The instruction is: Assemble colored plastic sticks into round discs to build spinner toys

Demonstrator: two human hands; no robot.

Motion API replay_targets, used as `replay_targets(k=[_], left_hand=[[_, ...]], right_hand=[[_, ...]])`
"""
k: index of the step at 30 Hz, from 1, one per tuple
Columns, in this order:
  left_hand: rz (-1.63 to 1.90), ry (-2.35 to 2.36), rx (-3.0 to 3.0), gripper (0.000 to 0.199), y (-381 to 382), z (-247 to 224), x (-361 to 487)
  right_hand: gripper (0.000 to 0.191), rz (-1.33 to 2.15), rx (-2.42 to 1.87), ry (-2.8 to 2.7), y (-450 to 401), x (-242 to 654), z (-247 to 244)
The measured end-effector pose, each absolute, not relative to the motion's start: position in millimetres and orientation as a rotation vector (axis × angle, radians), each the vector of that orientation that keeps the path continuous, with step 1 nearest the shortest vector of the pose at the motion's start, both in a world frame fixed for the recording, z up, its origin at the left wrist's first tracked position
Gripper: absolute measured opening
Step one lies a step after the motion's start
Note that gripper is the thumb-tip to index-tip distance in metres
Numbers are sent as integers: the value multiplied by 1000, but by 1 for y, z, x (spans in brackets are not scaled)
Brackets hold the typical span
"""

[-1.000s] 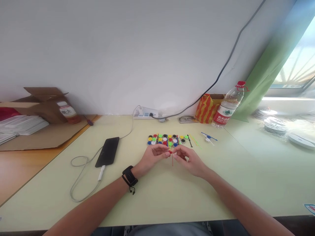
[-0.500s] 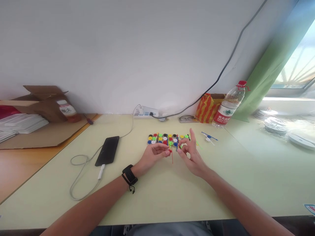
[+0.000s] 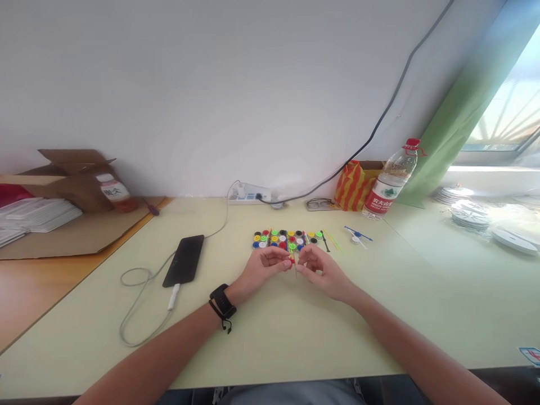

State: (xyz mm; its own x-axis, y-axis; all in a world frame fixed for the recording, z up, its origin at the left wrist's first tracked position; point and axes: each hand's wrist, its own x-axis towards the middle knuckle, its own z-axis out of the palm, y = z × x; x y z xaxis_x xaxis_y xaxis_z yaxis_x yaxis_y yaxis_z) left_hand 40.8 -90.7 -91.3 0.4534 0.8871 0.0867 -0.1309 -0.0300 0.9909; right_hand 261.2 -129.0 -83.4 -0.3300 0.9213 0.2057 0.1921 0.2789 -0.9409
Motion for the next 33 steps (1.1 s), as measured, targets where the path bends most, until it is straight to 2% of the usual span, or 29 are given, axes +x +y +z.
replay_targets(k=[6, 12, 14, 16, 19, 20, 22, 26, 27, 30, 33], left_hand=[[950, 724, 1356, 31, -90, -91, 41], [953, 752, 1345, 34, -91, -91, 41], [963, 755, 1342, 34, -91, -91, 41], [972, 763, 1340, 34, -91, -91, 41], [982, 781, 1343, 35, -91, -90, 42], [983, 784, 1342, 35, -90, -90, 42], [981, 781, 1338, 35, -90, -90, 42], [973, 774, 1334, 36, -90, -90, 42], [969, 773, 1335, 36, -90, -89, 42], [958, 759, 1340, 36, -91, -89, 42], [960, 737, 1350, 35, -91, -90, 42]], right_hand=[[31, 1070, -1054, -1774, -132, 262, -84], [61, 1007, -1023, -1715, -130, 262, -87], [54, 998, -1008, -1666, -131, 263, -86], [30, 1030, -975, -1689, -131, 265, -83], [62, 1167, -912, -1806, -130, 269, -80], [66, 1183, -901, -1831, -129, 269, -80], [62, 1119, -927, -1835, -128, 270, -81], [28, 995, -1026, -1732, -127, 265, -84], [25, 989, -1039, -1713, -127, 264, -85], [37, 975, -1060, -1779, -129, 262, -86], [38, 964, -1059, -1877, -130, 261, -88]])
